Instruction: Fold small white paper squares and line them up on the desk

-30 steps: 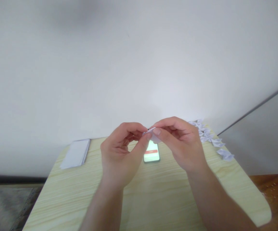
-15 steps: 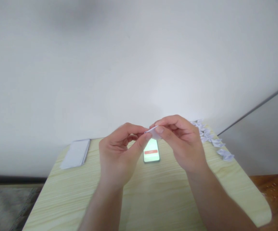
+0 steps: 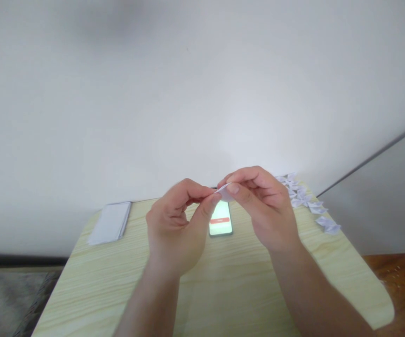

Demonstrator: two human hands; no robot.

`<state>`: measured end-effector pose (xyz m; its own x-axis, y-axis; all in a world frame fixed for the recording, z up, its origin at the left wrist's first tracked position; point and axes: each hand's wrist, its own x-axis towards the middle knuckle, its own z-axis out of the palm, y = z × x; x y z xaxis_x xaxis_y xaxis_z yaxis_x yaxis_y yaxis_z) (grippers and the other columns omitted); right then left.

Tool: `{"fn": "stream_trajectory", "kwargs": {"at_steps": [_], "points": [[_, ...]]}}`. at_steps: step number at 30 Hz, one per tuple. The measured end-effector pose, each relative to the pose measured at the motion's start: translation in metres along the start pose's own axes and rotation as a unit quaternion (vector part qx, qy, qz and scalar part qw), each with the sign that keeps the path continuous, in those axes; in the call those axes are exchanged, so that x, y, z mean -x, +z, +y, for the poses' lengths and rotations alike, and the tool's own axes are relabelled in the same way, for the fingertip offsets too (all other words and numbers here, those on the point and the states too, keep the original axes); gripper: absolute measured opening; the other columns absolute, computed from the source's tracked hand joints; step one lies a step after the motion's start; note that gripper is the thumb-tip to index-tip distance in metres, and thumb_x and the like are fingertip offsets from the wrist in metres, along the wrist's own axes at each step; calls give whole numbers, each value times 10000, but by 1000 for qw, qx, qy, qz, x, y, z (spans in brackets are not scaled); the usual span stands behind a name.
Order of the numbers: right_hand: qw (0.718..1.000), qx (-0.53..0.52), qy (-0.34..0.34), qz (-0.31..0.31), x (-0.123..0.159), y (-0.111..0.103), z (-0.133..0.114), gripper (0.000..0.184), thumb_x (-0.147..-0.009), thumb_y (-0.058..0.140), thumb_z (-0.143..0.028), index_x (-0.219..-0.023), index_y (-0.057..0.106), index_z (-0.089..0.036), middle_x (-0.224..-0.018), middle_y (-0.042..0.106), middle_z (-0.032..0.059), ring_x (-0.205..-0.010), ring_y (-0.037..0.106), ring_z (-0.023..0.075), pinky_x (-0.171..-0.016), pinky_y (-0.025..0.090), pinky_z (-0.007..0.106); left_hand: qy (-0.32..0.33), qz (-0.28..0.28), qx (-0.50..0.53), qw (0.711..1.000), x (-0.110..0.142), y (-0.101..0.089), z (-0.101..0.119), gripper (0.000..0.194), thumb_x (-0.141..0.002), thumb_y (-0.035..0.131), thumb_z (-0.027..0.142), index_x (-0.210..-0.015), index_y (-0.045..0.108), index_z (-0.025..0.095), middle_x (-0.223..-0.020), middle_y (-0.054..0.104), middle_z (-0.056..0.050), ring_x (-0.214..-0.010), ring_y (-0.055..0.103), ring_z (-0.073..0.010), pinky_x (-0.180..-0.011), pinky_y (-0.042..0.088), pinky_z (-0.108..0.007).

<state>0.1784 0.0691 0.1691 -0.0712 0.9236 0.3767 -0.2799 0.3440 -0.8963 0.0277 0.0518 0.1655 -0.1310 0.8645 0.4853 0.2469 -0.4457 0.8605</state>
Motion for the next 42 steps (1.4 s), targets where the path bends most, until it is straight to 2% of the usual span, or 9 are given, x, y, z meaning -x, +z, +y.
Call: {"fn": "stream_trajectory", "kwargs": {"at_steps": [10, 14, 18, 22, 26, 32, 37, 42], "points": [[996, 63, 57, -24, -1, -12, 4, 83, -907, 725, -297, -898, 708, -216, -822, 683, 0, -739, 617, 138, -656, 484, 277, -71, -76, 9, 995, -6, -10, -4, 82, -893, 726, 267, -853, 715, 197, -722, 654, 5, -656, 555, -110, -589, 444, -243], [994, 84, 56, -33, -1, -13, 4, 91, -906, 720, -286, -854, 699, -213, -772, 669, -13, -691, 594, 126, -610, 464, 262, -91, -82, 30, 992, -7, -9, -4, 100, -892, 725, 283, -855, 703, 192, -724, 645, 3, -650, 549, -109, -580, 437, -240], [996, 72, 44, -14, -3, -14, 5, 91, -896, 724, -284, -851, 689, -214, -774, 675, -12, -681, 599, 128, -614, 481, 268, -105, -70, 38, 991, -9, -6, -2, 102, -876, 741, 295, -865, 726, 195, -730, 661, 4, -625, 540, -103, -552, 429, -230], [997, 63, 35, 13, -5, -14, 7, 108, -887, 735, -303, -849, 684, -215, -757, 677, -15, -675, 606, 128, -610, 497, 265, -100, -101, -7, 990, -10, -4, 0, 154, -896, 710, 305, -807, 748, 185, -716, 661, -3, -620, 518, -103, -525, 394, -227], [997, 64, 38, 19, -5, -13, 7, 131, -883, 744, -324, -842, 688, -213, -749, 686, -11, -671, 614, 128, -596, 505, 262, -88, -101, -7, 991, -9, -4, -2, 152, -909, 693, 310, -834, 746, 189, -733, 659, -10, -668, 537, -122, -569, 415, -239], [997, 59, 58, -5, -4, -13, 5, 152, -887, 742, -344, -828, 690, -215, -707, 675, -18, -629, 614, 125, -572, 515, 261, -113, -136, 58, 983, -10, -9, -4, 232, -935, 658, 348, -785, 694, 175, -680, 582, -15, -665, 505, -133, -582, 399, -260], [995, 44, 60, -59, -3, -15, 2, 192, -909, 713, -358, -794, 674, -209, -678, 652, -24, -631, 604, 124, -577, 505, 260, -142, -187, 153, 960, -12, -15, -7, 235, -958, 627, 320, -774, 653, 176, -679, 529, -10, -662, 478, -130, -601, 385, -274], [994, 50, 59, -83, -2, -15, -2, 235, -946, 652, -341, -750, 636, -214, -683, 654, -24, -655, 618, 134, -604, 509, 269, -150, -217, 158, 952, -13, -16, -7, 258, -969, 607, 330, -764, 632, 175, -677, 490, -6, -659, 444, -130, -607, 363, -284]]}}
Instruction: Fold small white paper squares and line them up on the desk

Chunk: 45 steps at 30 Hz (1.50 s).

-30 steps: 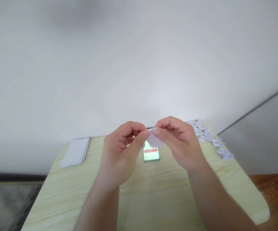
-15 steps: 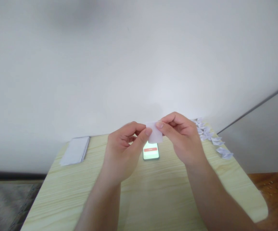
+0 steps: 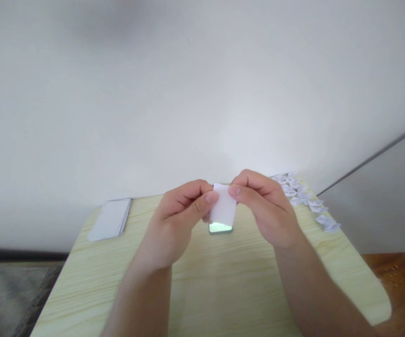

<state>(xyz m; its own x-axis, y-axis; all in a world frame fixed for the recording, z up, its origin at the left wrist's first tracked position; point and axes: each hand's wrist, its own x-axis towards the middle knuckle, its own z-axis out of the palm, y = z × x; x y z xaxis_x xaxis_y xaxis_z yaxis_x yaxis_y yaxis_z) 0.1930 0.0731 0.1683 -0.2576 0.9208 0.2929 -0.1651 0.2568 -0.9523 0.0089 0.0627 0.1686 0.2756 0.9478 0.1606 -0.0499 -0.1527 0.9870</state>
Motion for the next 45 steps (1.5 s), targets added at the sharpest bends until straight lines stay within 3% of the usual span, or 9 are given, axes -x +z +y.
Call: {"fn": "stream_trajectory", "kwargs": {"at_steps": [7, 11, 17, 22, 31, 38, 45], "points": [[997, 34, -20, 64, 0, 3, 0, 249, -985, 601, -344, -774, 626, -215, -696, 659, -8, -656, 619, 146, -616, 494, 290, -10, 35, -84, 996, -1, 6, 1, 322, -978, 582, 414, -768, 642, 178, -663, 561, -17, -654, 510, -143, -607, 387, -284], [996, 47, -19, 77, 0, 3, 2, 261, -980, 612, -348, -755, 615, -215, -682, 653, -11, -647, 618, 142, -613, 487, 286, -8, 33, -76, 996, -1, 6, 1, 327, -983, 574, 408, -746, 596, 184, -644, 553, -7, -630, 497, -138, -612, 393, -282], [999, 9, 6, 49, -1, 4, 2, 257, -958, 639, -386, -769, 644, -211, -706, 676, 0, -665, 644, 154, -638, 525, 297, -2, 25, -97, 995, 0, 5, 3, 352, -995, 553, 399, -716, 550, 183, -633, 534, -2, -620, 465, -132, -590, 358, -275], [1000, 21, -13, 20, -1, 6, -2, 224, -948, 649, -382, -794, 690, -224, -727, 666, 1, -673, 616, 151, -613, 506, 282, 15, -7, -128, 992, 3, 3, 6, 341, -994, 560, 362, -705, 531, 184, -646, 499, 6, -624, 440, -127, -588, 335, -279], [991, 50, -19, 126, -4, 2, 6, 178, -896, 691, -299, -740, 709, -214, -682, 650, -7, -616, 561, 143, -544, 451, 272, 9, -32, -129, 991, 4, 6, 4, 262, -990, 556, 359, -794, 586, 189, -732, 522, -8, -697, 470, -145, -639, 375, -288], [994, 50, -24, 93, -3, 0, 5, 169, -910, 694, -319, -782, 697, -209, -709, 657, -6, -651, 576, 142, -589, 465, 274, 12, -30, -204, 978, 3, 5, 5, 264, -990, 553, 326, -763, 563, 191, -719, 503, 8, -688, 436, -134, -605, 335, -280], [995, 57, -15, 84, -1, 3, 8, 205, -929, 684, -382, -826, 671, -205, -705, 617, -14, -617, 531, 122, -558, 439, 255, 3, -49, -172, 984, 4, 5, 6, 263, -1005, 532, 341, -792, 577, 194, -721, 511, 14, -697, 447, -132, -627, 346, -290]]}}
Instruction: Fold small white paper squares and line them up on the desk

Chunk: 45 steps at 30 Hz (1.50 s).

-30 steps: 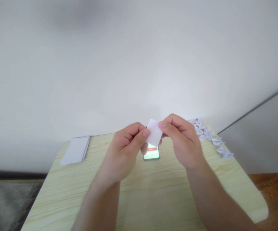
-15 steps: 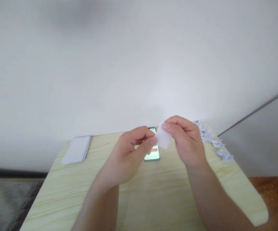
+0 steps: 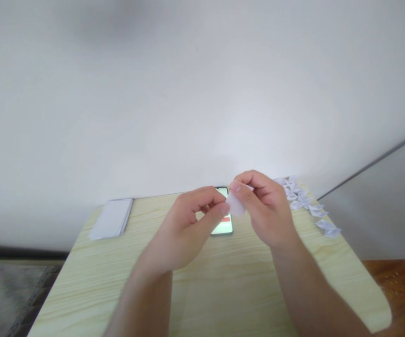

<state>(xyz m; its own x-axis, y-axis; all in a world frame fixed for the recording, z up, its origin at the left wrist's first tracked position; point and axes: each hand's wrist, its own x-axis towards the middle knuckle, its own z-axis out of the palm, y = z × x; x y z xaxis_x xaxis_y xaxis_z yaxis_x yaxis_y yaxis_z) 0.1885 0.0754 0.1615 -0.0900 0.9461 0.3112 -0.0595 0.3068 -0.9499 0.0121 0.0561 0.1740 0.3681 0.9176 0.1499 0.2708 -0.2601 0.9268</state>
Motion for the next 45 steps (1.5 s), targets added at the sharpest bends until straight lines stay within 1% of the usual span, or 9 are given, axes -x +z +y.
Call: {"fn": "stream_trajectory", "kwargs": {"at_steps": [4, 13, 16, 18, 22, 25, 27, 30, 45], "points": [[1000, -26, 9, 14, 0, 0, 2, 187, -905, 722, -382, -842, 698, -208, -713, 650, -12, -616, 561, 121, -550, 451, 252, -4, 7, 17, 1000, 0, 0, -2, 270, -1007, 531, 350, -791, 571, 193, -727, 512, 12, -708, 453, -134, -639, 349, -295], [998, -61, 5, -27, 1, -2, 3, 110, -874, 767, -285, -823, 717, -202, -714, 658, -22, -641, 587, 106, -568, 478, 230, 9, 36, -34, 999, 0, 1, 3, 240, -977, 574, 264, -752, 573, 179, -703, 543, 18, -689, 474, -115, -598, 357, -263], [994, -101, 9, -28, -1, 1, 5, 88, -881, 760, -269, -947, 718, -230, -789, 712, -17, -715, 654, 128, -657, 540, 256, 15, 97, -34, 995, -1, 4, 4, 229, -956, 604, 246, -739, 586, 173, -702, 562, 16, -679, 488, -110, -602, 366, -258], [992, -128, 4, -18, -2, 3, 7, 201, -895, 743, -255, -1087, 685, -264, -831, 734, -19, -764, 690, 146, -729, 568, 290, 22, 142, -31, 989, -3, 5, 3, 214, -944, 623, 241, -742, 601, 172, -705, 576, 15, -675, 494, -109, -608, 373, -256], [993, -117, -19, 22, -4, 1, 10, 245, -890, 740, -213, -1114, 660, -273, -809, 721, -28, -742, 675, 130, -703, 545, 265, 30, 120, -29, 992, -5, 6, 0, 202, -929, 645, 231, -737, 625, 172, -716, 604, 10, -685, 528, -108, -630, 404, -251], [995, -93, -24, 20, -3, -1, 10, 199, -884, 739, -197, -1061, 669, -255, -823, 713, -22, -724, 652, 120, -670, 520, 249, 25, 125, 28, 991, -4, 4, -3, 51, -912, 678, 241, -912, 656, 195, -789, 636, 2, -741, 579, -124, -668, 448, -257], [997, -74, -22, 4, -2, -1, 9, 205, -887, 729, -191, -1072, 665, -252, -820, 707, -23, -721, 654, 122, -670, 519, 255, 21, 156, 88, 984, -3, 2, -5, 186, -908, 688, 248, -1084, 633, 222, -835, 644, -2, -769, 602, -137, -689, 476, -271], [999, -45, -16, -18, 1, 0, 6, 252, -888, 717, -175, -1118, 653, -258, -789, 688, -36, -689, 648, 118, -647, 511, 252, 21, 178, 124, 976, -3, 1, -8, 202, -911, 682, 239, -1106, 630, 222, -836, 642, -9, -763, 614, -143, -687, 497, -282], [999, 6, -38, -14, 2, -1, 2, 101, -913, 685, -173, -974, 725, -242, -813, 691, -12, -713, 615, 126, -628, 488, 259, 41, 99, 90, 990, 4, -3, 0, 47, -912, 663, 184, -949, 638, 196, -852, 690, -26, -799, 667, -161, -727, 536, -308]]}}
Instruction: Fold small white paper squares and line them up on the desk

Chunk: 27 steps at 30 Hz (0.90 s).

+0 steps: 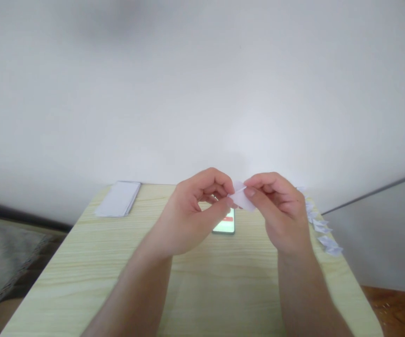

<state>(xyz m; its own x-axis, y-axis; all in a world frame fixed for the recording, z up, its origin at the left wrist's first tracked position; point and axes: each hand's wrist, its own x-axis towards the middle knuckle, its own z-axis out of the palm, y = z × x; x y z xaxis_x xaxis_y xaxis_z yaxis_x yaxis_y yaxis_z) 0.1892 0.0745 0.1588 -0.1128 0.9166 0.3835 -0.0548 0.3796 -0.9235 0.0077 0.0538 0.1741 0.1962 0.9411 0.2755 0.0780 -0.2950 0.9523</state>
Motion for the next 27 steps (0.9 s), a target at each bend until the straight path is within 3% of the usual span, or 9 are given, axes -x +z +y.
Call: {"fn": "stream_trajectory", "kwargs": {"at_steps": [5, 13, 27], "points": [[1000, -13, -12, -22, 0, -3, -1, 94, -927, 668, -168, -931, 732, -236, -812, 685, -8, -719, 616, 130, -636, 486, 266, 7, 6, 22, 1000, 0, -2, 0, 41, -901, 677, 177, -916, 642, 194, -800, 687, -8, -735, 666, -141, -670, 531, -274], [993, -49, 18, -107, 1, -3, -6, 112, -944, 648, -170, -963, 737, -236, -849, 732, 14, -762, 688, 162, -650, 544, 297, 7, 48, 37, 998, -2, -1, -2, 65, -891, 645, 130, -902, 654, 194, -787, 663, -11, -751, 663, -150, -679, 546, -280], [999, -14, 26, -32, 1, -2, 2, 111, -893, 728, -209, -999, 741, -241, -750, 727, -7, -600, 676, 137, -550, 568, 275, 17, 85, -12, 996, -1, 1, -1, 82, -849, 685, 143, -898, 665, 206, -786, 675, -6, -752, 663, -160, -667, 540, -280]]}}
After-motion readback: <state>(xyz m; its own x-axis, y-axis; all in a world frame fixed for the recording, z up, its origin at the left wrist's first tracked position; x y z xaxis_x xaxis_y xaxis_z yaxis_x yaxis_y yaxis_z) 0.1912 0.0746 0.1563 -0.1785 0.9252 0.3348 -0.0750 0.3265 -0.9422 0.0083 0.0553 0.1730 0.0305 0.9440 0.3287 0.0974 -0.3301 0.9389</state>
